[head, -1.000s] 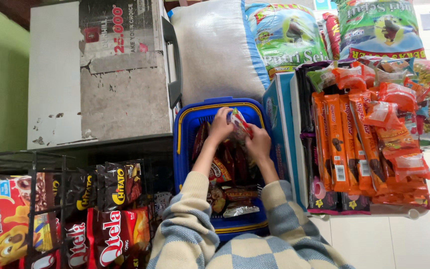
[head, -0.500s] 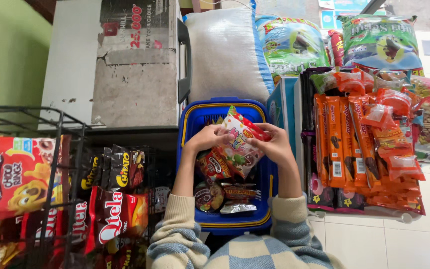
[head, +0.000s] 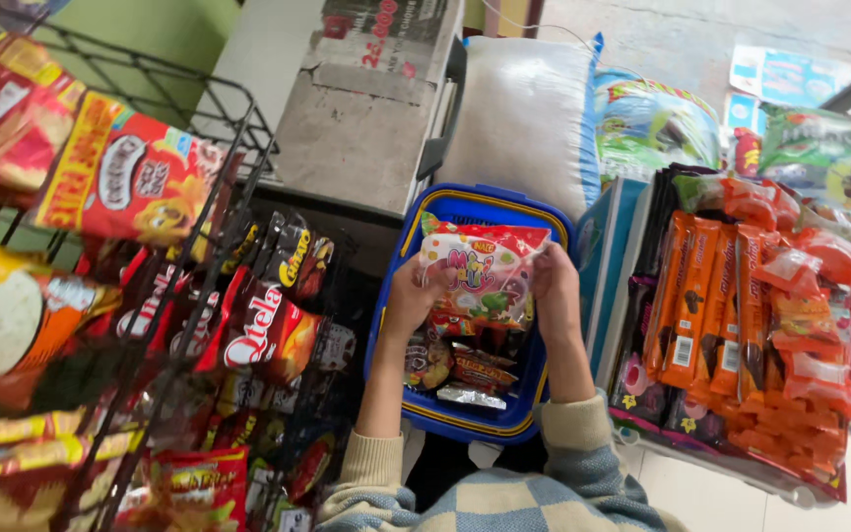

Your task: The person selects snack packages from a basket and places them onto a wire shelf in a retail environment.

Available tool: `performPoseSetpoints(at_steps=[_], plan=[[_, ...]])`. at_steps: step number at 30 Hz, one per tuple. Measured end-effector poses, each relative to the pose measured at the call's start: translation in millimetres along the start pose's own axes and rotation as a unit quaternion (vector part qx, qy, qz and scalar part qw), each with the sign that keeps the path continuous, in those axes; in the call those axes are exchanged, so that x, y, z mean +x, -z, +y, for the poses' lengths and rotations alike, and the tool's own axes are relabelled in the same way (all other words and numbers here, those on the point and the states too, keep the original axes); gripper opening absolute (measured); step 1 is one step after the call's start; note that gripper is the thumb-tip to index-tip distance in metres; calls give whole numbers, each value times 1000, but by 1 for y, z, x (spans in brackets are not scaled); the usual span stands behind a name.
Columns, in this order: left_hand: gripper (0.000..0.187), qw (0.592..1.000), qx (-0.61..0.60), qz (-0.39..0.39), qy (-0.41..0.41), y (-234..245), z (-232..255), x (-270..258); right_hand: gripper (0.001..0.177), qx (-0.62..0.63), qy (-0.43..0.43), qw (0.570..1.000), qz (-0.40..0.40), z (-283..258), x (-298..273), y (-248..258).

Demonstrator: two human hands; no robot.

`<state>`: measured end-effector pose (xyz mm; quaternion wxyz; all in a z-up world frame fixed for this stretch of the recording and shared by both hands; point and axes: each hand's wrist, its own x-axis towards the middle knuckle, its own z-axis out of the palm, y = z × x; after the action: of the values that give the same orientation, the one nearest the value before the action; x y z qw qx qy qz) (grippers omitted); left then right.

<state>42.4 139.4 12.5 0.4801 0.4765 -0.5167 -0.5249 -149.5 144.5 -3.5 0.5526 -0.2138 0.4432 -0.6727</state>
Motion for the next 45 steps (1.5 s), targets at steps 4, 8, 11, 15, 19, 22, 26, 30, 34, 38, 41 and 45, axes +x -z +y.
performPoseSetpoints(at_steps=[4,8,11,15,19,22,26,30,34,38,41,45], plan=[[49,984,56,158,-57,-3,11,-45,37,-83,24,992,-96,-23,-53,-42],[56,973,-5,224,-63,-10,39,-98,54,-279,148,908,-276,-19,-63,-16],[57,962,45,257,-83,-17,36,-132,55,-238,105,905,-336,-25,-86,-15],[54,944,-13,314,-101,-39,44,-192,55,-224,125,880,-401,-37,-115,-2],[58,920,16,382,-89,-54,64,-238,49,-231,142,862,-429,-49,-153,-4],[59,905,30,421,-53,-61,84,-268,48,-234,152,843,-461,-52,-178,-7],[60,891,39,452,-26,-70,98,-305,43,-229,140,831,-487,-48,-197,1],[60,861,87,501,0,-84,112,-344,40,-223,96,842,-482,-71,-247,3],[49,728,321,572,-199,-115,109,-378,57,-200,-42,897,-393,-57,-268,27],[42,675,446,540,-232,-154,99,-401,44,-105,-127,919,-358,-51,-304,53],[57,703,394,532,-259,-171,107,-422,43,-74,-85,899,-423,-85,-345,62],[75,758,333,503,-245,-187,95,-447,53,-86,-26,871,-483,-99,-380,89]])
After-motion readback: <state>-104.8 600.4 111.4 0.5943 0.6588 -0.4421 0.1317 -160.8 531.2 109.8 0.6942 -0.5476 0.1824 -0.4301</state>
